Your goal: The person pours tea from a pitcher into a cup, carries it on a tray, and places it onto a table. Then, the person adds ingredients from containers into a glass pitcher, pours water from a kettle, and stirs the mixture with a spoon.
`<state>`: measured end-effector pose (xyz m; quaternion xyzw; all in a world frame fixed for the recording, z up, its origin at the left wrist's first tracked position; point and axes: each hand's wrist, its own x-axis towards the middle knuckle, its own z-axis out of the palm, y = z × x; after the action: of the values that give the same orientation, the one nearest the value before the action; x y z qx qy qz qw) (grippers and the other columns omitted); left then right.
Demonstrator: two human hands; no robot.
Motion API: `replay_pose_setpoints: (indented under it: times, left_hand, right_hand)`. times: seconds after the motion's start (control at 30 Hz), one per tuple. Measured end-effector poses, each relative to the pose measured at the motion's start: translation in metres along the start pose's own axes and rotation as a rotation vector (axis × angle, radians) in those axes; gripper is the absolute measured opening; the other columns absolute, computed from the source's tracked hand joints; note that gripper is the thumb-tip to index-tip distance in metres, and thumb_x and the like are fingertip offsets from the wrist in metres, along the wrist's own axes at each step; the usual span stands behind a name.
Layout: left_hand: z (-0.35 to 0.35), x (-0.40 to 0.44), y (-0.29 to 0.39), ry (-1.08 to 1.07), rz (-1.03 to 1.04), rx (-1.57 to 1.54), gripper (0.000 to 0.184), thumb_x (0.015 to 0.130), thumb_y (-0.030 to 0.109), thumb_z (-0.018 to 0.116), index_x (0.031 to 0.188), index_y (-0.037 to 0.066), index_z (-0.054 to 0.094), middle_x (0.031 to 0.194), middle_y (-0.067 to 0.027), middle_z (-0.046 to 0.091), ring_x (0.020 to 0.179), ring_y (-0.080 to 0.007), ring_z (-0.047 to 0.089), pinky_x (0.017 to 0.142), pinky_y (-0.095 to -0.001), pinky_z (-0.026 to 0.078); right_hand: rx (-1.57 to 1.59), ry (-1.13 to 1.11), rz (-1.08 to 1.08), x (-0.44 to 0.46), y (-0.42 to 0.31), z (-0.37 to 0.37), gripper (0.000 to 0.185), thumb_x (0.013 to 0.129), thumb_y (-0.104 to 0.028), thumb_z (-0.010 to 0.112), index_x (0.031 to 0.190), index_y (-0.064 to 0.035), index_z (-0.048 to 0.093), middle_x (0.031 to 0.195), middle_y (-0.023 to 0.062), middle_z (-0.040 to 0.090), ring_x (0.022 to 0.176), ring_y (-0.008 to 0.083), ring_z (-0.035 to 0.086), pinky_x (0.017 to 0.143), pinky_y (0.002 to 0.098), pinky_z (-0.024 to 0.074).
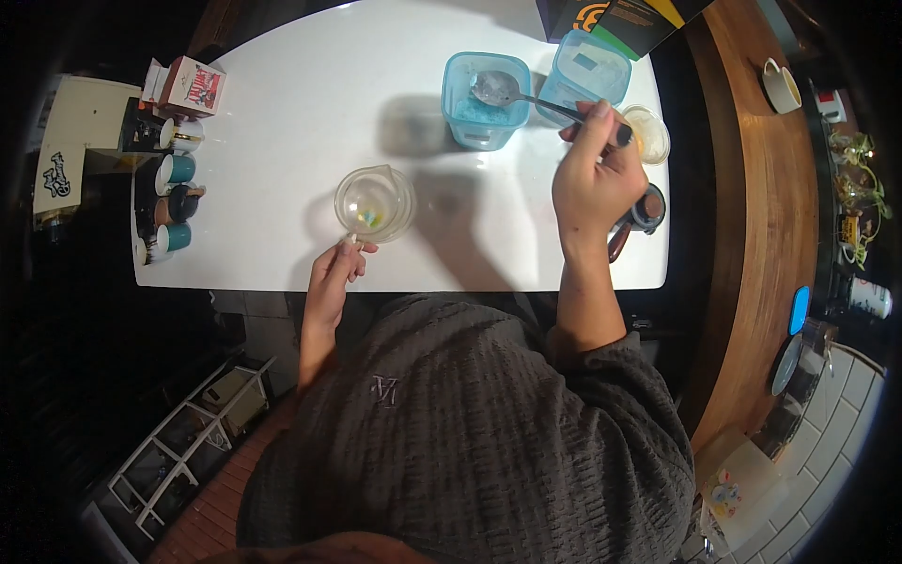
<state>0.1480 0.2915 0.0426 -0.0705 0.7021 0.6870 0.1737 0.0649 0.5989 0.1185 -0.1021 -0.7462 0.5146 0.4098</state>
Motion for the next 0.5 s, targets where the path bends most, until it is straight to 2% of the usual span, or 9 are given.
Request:
replay_pose_setpoints:
  times: [0.03, 0.1, 0.2, 0.23, 0.33, 0.4, 0.47, 0.5]
  left_hand:
    - [0.002, 0.002, 0.002, 0.002, -0.045, -0.007, 0.035, 0.101, 0.031, 0.052, 0.096, 0.0, 0.067, 0.079, 0.0014, 0.053, 0.071, -0.007, 0.042, 0.068, -0.0231, 0.036]
    - [0.005, 0.008, 0.003, -0.02, -0.049, -0.001, 0.035, 0.101, 0.032, 0.052, 0.096, 0.001, 0.067, 0.076, 0.0027, 0.051, 0.07, -0.0065, 0.042, 0.067, -0.0227, 0.035]
    - [0.009, 0.015, 0.007, -0.058, -0.065, 0.006, 0.035, 0.1, 0.033, 0.053, 0.096, 0.001, 0.068, 0.072, 0.0044, 0.048, 0.069, -0.0058, 0.041, 0.066, -0.0218, 0.035]
    - [0.011, 0.018, 0.01, -0.075, -0.068, 0.006, 0.035, 0.1, 0.033, 0.054, 0.096, 0.001, 0.068, 0.071, 0.0047, 0.048, 0.069, -0.0056, 0.041, 0.065, -0.0214, 0.035]
    - [0.017, 0.023, 0.012, -0.111, -0.011, -0.041, 0.035, 0.1, 0.033, 0.054, 0.097, 0.001, 0.068, 0.073, 0.0045, 0.049, 0.07, -0.0054, 0.042, 0.066, -0.0205, 0.035]
    - [0.018, 0.027, 0.008, -0.126, -0.003, -0.072, 0.034, 0.1, 0.033, 0.054, 0.098, 0.001, 0.067, 0.075, 0.0041, 0.05, 0.072, -0.0054, 0.042, 0.067, -0.0206, 0.035]
    - [0.019, 0.028, 0.004, -0.133, 0.005, -0.101, 0.034, 0.099, 0.032, 0.055, 0.1, 0.001, 0.067, 0.078, 0.0038, 0.051, 0.073, -0.0054, 0.042, 0.068, -0.0208, 0.035]
    - [0.019, 0.028, 0.002, -0.137, 0.021, -0.123, 0.033, 0.099, 0.031, 0.055, 0.101, 0.0, 0.067, 0.08, 0.0035, 0.051, 0.074, -0.0055, 0.042, 0.068, -0.0212, 0.035]
  right_hand:
    - [0.062, 0.0, -0.023, 0.0, -0.003, -0.005, 0.025, 0.1, -0.011, 0.051, 0.091, 0.0077, 0.065, 0.077, 0.008, 0.065, 0.063, 0.0084, 0.059, 0.059, 0.0227, 0.0465]
    - [0.123, -0.005, -0.062, -0.006, -0.006, -0.016, 0.023, 0.1, -0.008, 0.048, 0.094, 0.0084, 0.062, 0.081, 0.0091, 0.064, 0.063, 0.0089, 0.057, 0.061, 0.0223, 0.0455]
    - [0.194, 0.061, -0.097, -0.03, -0.022, -0.022, 0.03, 0.102, -0.009, 0.042, 0.088, 0.0103, 0.06, 0.077, 0.0102, 0.062, 0.062, 0.0116, 0.057, 0.059, 0.022, 0.0439]
    - [0.161, -0.04, -0.121, -0.039, -0.024, -0.033, 0.034, 0.102, -0.011, 0.04, 0.084, 0.0101, 0.059, 0.074, 0.0122, 0.061, 0.059, 0.0144, 0.056, 0.058, 0.0247, 0.0439]
    - [0.129, -0.308, -0.468, -0.059, -0.018, -0.05, 0.038, 0.103, -0.022, 0.046, 0.078, 0.0035, 0.061, 0.069, 0.008, 0.058, 0.061, 0.0202, 0.054, 0.059, 0.033, 0.0424]
    - [-0.062, -0.45, -0.671, -0.062, -0.026, -0.056, 0.04, 0.101, -0.031, 0.049, 0.079, 0.0002, 0.062, 0.067, 0.0054, 0.058, 0.062, 0.0207, 0.054, 0.059, 0.0326, 0.0409]
    - [0.028, -0.404, -0.669, -0.067, -0.018, -0.052, 0.04, 0.099, -0.035, 0.052, 0.081, -0.0011, 0.063, 0.066, 0.0054, 0.058, 0.061, 0.0215, 0.053, 0.06, 0.0333, 0.0412]
    - [-0.007, -0.337, -0.655, -0.062, -0.016, -0.052, 0.04, 0.101, -0.032, 0.048, 0.08, -0.0004, 0.059, 0.065, 0.0071, 0.057, 0.059, 0.0203, 0.051, 0.058, 0.0339, 0.0404]
